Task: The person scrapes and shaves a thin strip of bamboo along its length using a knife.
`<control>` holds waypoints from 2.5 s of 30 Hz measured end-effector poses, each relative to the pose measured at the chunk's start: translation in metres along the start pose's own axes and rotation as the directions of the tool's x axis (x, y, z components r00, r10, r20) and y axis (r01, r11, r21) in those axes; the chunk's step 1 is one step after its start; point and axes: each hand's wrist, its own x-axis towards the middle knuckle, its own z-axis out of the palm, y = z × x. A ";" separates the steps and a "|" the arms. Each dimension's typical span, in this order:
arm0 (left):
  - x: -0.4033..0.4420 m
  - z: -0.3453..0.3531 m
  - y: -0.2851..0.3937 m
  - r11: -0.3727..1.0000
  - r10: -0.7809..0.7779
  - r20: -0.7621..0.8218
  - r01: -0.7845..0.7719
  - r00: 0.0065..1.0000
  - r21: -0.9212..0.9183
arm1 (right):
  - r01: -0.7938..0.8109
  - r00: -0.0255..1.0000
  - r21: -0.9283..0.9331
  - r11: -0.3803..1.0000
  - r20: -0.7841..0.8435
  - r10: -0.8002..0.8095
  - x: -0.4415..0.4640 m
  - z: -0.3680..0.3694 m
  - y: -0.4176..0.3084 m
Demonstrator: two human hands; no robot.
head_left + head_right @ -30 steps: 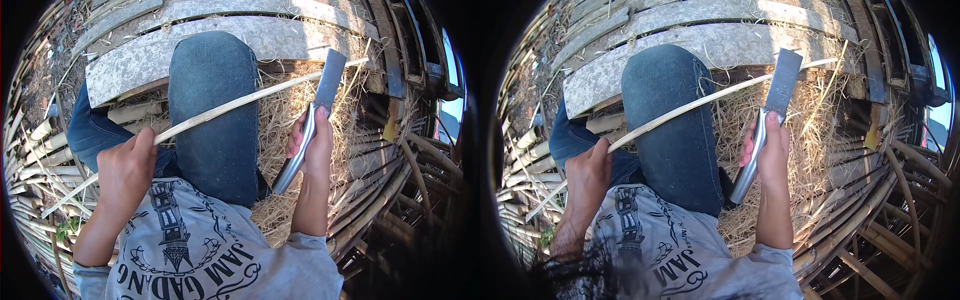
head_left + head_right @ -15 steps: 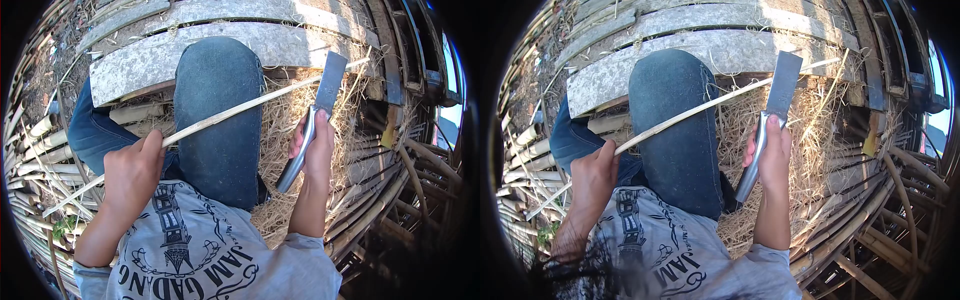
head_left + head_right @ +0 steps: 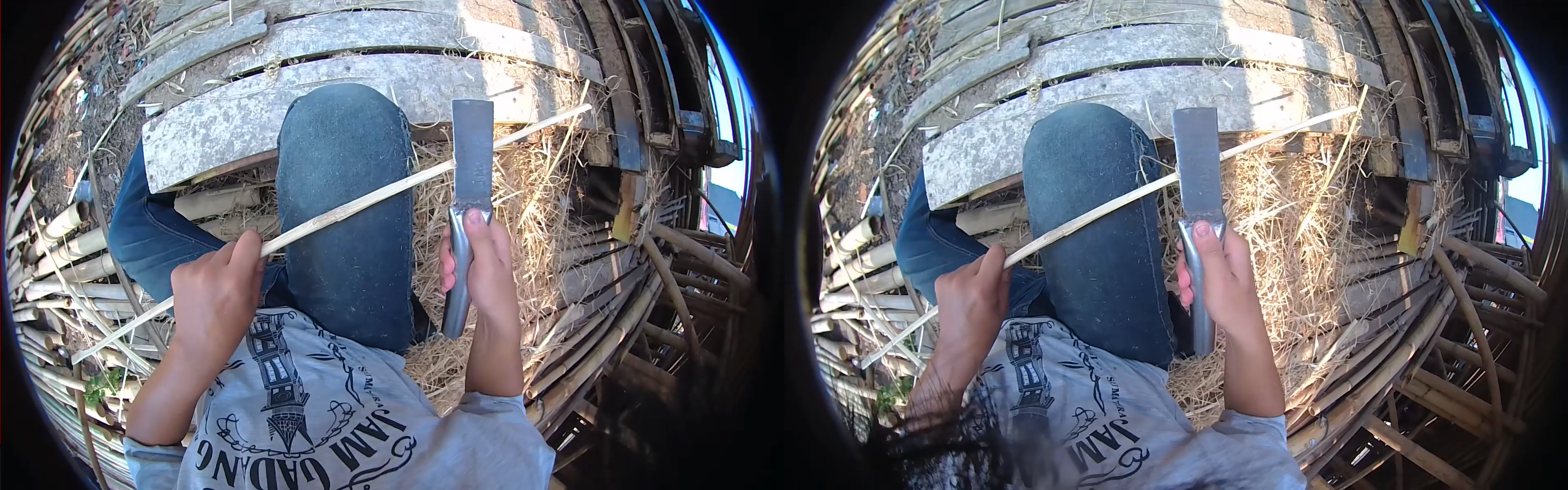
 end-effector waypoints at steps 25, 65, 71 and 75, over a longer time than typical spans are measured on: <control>-0.003 -0.005 0.002 1.000 -0.018 0.033 0.017 0.999 0.021 | 0.065 0.991 0.131 0.989 -0.127 -0.048 0.014 -0.006 0.004; 0.000 -0.007 0.015 0.996 -0.074 0.079 0.078 0.994 -0.052 | 0.067 0.980 0.034 0.997 -0.189 -0.059 0.029 -0.005 0.002; -0.003 -0.005 0.010 0.996 -0.047 0.047 0.050 0.998 -0.072 | 0.070 0.988 0.045 0.997 -0.138 -0.063 0.026 -0.028 -0.004; 0.001 -0.006 0.015 0.997 -0.064 0.034 0.066 0.997 -0.041 | -0.030 0.990 0.011 0.999 -0.140 0.031 0.020 -0.005 -0.003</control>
